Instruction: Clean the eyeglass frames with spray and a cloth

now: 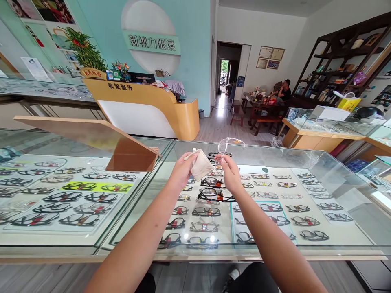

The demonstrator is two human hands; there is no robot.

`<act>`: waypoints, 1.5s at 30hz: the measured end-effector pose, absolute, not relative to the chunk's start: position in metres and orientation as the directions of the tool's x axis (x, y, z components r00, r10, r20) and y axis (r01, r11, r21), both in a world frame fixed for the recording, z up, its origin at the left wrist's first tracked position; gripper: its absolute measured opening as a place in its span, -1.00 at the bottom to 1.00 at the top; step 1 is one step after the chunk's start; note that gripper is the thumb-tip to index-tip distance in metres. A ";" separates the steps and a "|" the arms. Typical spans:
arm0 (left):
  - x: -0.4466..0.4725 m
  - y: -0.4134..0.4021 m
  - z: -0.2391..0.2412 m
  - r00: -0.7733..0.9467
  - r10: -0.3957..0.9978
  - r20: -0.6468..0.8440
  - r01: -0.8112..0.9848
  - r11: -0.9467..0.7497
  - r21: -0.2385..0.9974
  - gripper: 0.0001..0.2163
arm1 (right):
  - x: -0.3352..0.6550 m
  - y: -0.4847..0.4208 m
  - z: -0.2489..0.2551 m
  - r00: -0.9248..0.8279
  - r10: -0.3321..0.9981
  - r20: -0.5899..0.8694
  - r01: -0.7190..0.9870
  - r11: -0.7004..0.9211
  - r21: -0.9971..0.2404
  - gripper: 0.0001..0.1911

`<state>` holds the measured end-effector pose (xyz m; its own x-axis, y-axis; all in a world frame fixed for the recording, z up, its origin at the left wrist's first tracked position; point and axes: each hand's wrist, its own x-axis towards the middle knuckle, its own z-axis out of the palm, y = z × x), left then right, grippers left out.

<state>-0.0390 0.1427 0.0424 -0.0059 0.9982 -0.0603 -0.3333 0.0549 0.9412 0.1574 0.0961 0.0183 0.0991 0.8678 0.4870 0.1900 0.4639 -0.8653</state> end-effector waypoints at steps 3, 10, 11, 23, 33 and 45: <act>-0.038 0.141 0.043 -0.002 0.998 -0.063 -0.317 0.059 0.946 -0.43 | 0.155 0.092 0.022 0.091 0.865 0.493 0.224 0.465 -0.856 -0.58; -0.036 0.138 0.046 -0.015 0.997 -0.072 -0.319 0.064 0.946 -0.39 | 0.151 0.085 0.026 0.053 0.858 0.510 0.289 0.476 -0.831 -0.60; -0.037 0.138 0.047 -0.012 0.997 -0.076 -0.325 0.068 0.943 -0.39 | 0.151 0.085 0.026 0.049 0.859 0.509 0.294 0.475 -0.829 -0.60; -0.044 0.145 0.041 0.209 0.971 -0.112 -0.533 0.209 0.820 -0.66 | 0.149 0.084 0.024 0.002 0.852 0.523 0.309 0.497 -0.811 -0.60; -0.048 0.149 0.029 0.372 0.923 -0.101 -0.559 0.310 0.769 -0.78 | 0.154 0.087 0.026 0.042 0.847 0.529 0.248 0.504 -0.827 -0.62; -0.053 0.142 0.037 0.503 0.856 -0.116 -0.401 0.350 0.847 -0.51 | 0.170 0.094 0.031 0.129 0.857 0.498 0.145 0.481 -0.865 -0.61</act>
<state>-0.0534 0.1422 0.0366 0.5031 0.8564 -0.1163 -0.4007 0.3504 0.8465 0.1696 0.0945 0.0312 0.1289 0.8573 0.4984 0.1452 0.4808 -0.8647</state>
